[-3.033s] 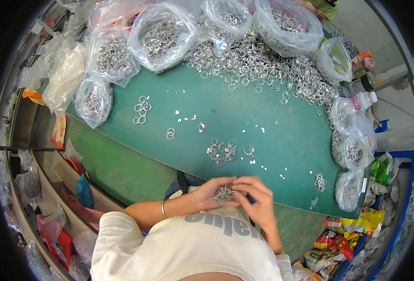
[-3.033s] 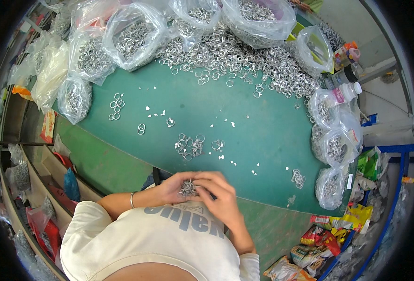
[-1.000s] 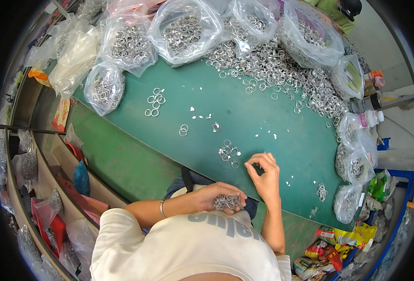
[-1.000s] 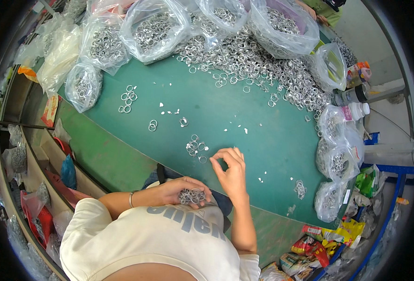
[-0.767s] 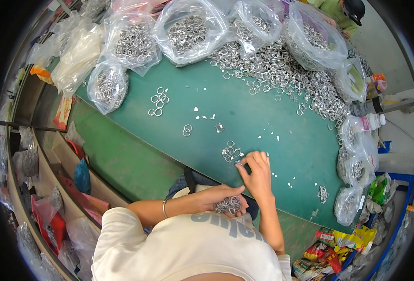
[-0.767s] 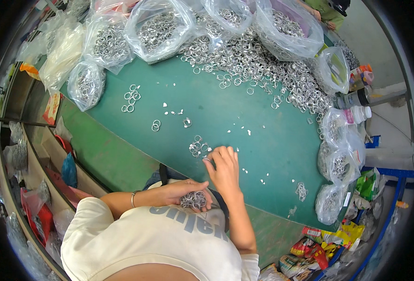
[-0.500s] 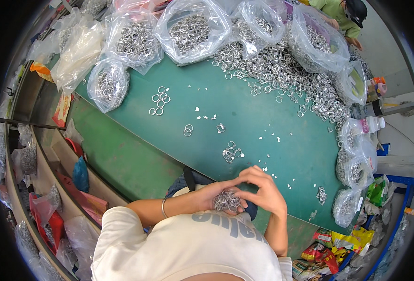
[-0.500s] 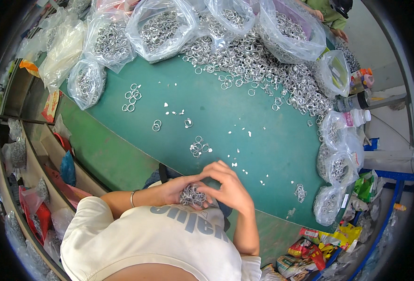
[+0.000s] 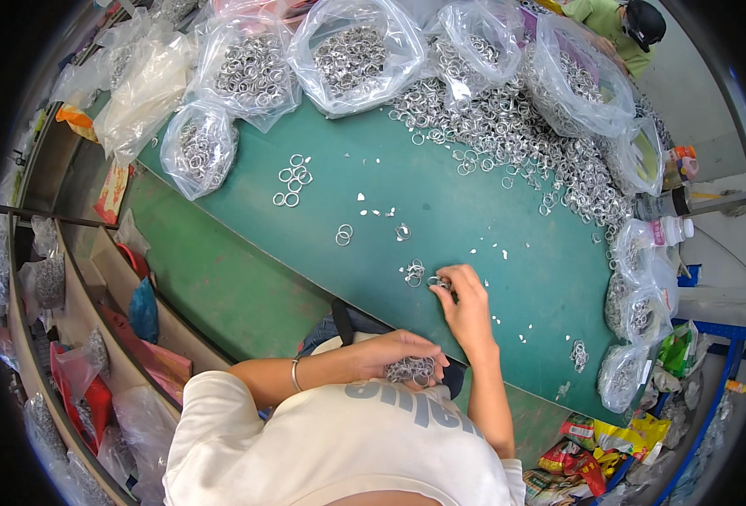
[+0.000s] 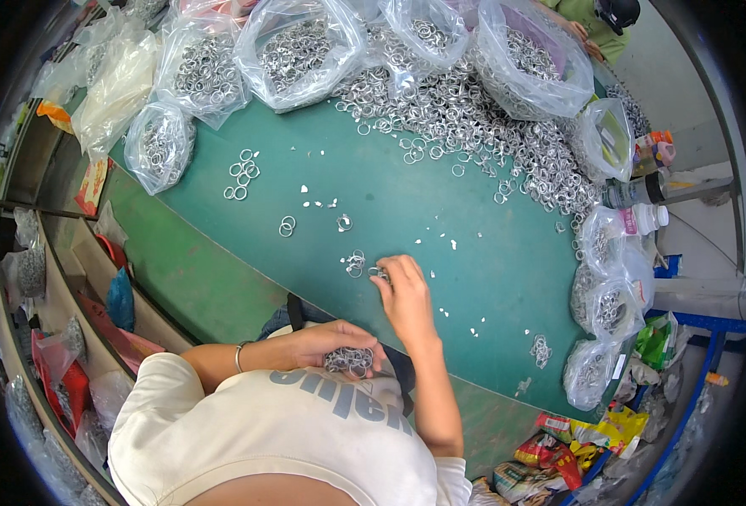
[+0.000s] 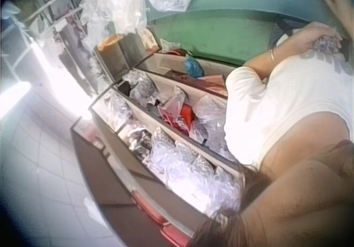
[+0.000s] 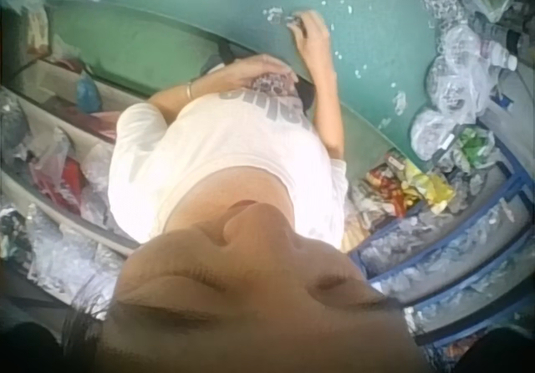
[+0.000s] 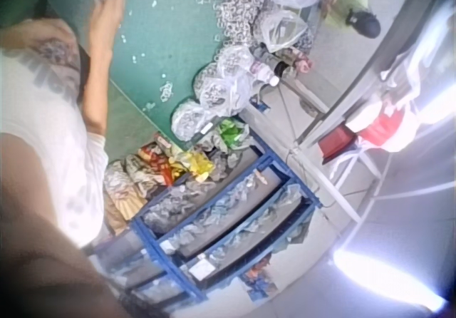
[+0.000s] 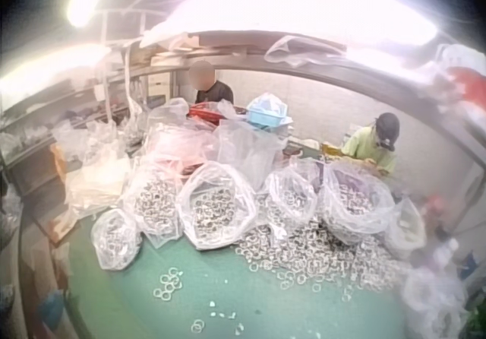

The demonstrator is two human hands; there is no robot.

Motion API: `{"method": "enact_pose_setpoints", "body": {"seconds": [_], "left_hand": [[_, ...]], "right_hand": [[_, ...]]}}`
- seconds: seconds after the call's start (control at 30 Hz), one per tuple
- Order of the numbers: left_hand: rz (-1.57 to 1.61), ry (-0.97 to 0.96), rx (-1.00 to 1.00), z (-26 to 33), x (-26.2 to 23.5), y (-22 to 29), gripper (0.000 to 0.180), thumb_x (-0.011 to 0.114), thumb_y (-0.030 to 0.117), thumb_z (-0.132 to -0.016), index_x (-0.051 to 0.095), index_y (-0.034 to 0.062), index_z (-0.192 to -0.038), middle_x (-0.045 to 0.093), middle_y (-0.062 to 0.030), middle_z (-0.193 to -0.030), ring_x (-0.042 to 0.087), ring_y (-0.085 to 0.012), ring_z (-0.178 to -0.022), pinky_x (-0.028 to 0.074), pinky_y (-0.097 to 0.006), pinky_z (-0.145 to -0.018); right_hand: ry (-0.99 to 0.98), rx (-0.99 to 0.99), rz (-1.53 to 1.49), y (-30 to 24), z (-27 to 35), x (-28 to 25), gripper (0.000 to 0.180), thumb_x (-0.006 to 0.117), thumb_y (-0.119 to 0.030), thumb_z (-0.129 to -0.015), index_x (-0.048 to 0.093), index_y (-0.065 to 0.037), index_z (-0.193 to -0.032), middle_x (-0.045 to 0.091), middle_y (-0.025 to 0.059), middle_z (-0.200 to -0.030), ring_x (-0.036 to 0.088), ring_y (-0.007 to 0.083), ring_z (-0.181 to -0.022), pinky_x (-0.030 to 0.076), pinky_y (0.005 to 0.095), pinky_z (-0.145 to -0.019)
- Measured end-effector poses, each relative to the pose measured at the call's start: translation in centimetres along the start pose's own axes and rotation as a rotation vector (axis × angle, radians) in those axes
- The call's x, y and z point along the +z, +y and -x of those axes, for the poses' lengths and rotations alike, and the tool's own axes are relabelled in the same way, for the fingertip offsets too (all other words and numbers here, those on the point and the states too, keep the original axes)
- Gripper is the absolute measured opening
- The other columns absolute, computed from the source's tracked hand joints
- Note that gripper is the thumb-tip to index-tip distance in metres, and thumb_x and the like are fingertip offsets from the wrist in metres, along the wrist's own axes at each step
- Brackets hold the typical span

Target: The person sorts and collects metal rings on a green workbench by hand, gathering them into small piles before placing them into a plastic container. They use a cloth to wipe the surface and handle various plastic bags containing the rings.

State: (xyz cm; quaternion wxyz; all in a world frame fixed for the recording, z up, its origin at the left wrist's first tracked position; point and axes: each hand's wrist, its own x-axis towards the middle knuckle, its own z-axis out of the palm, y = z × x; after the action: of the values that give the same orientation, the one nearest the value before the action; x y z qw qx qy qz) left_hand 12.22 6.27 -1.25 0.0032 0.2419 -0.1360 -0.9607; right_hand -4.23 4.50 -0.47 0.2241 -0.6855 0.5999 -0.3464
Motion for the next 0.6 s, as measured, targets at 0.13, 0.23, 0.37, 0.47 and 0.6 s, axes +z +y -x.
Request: {"method": "enact_pose_setpoints", "body": {"seconds": [0.13, 0.23, 0.37, 0.47, 0.6], "left_hand": [[0.139, 0.012, -0.017, 0.2, 0.4, 0.7, 0.043, 0.04, 0.037, -0.094, 0.058, 0.0004, -0.104, 0.063, -0.0143, -0.089, 0.064, -0.0214, -0.077, 0.054, -0.027, -0.059], [0.198, 0.002, 0.054, 0.2, 0.5, 0.9, 0.047, 0.038, 0.041, -0.094, 0.055, -0.0004, -0.109, 0.063, -0.0153, -0.089, 0.064, -0.0231, -0.077, 0.055, -0.029, -0.061], [0.099, -0.007, 0.059, -0.1, -0.2, 0.4, 0.04, 0.044, 0.033, -0.093, 0.056, -0.001, -0.11, 0.063, -0.0157, -0.09, 0.064, -0.0215, -0.08, 0.055, -0.028, -0.062], [0.01, 0.004, 0.034, 0.0, -0.2, 0.2, 0.035, 0.048, 0.03, -0.092, 0.058, 0.0009, -0.109, 0.063, -0.0137, -0.092, 0.063, -0.019, -0.081, 0.054, -0.026, -0.062], [-0.074, -0.002, 0.065, 0.0, 0.1, 0.0, 0.038, 0.047, 0.032, -0.092, 0.057, 0.0009, -0.11, 0.063, -0.0125, -0.093, 0.063, -0.0181, -0.082, 0.054, -0.027, -0.062]], "right_hand": [[-0.138, 0.239, -0.411, -1.9, 1.1, -2.4, 0.018, 0.067, 0.006, -0.069, 0.062, 0.001, -0.085, 0.057, 0.0053, -0.079, 0.051, 0.0098, -0.065, 0.041, 0.0228, -0.058], [-0.377, 0.216, -0.558, -3.4, 1.3, -3.6, 0.017, 0.069, 0.001, -0.069, 0.064, -0.001, -0.085, 0.058, 0.0041, -0.078, 0.05, 0.0118, -0.063, 0.041, 0.0233, -0.058], [-0.22, 0.19, -0.476, -1.5, 0.9, -3.2, 0.024, 0.071, 0.002, -0.063, 0.064, -0.002, -0.085, 0.058, 0.0041, -0.083, 0.05, 0.0111, -0.068, 0.041, 0.0239, -0.062], [-0.039, -0.06, 0.09, -1.1, -0.6, -1.7, 0.022, 0.071, -0.002, -0.066, 0.062, -0.003, -0.086, 0.058, 0.0072, -0.084, 0.051, 0.021, -0.07, 0.042, 0.0289, -0.061], [-0.068, -0.017, 0.194, -0.4, -0.6, -0.3, 0.024, 0.07, -0.005, -0.067, 0.06, -0.002, -0.088, 0.055, 0.0088, -0.084, 0.052, 0.0267, -0.078, 0.042, 0.0352, -0.068]]}}
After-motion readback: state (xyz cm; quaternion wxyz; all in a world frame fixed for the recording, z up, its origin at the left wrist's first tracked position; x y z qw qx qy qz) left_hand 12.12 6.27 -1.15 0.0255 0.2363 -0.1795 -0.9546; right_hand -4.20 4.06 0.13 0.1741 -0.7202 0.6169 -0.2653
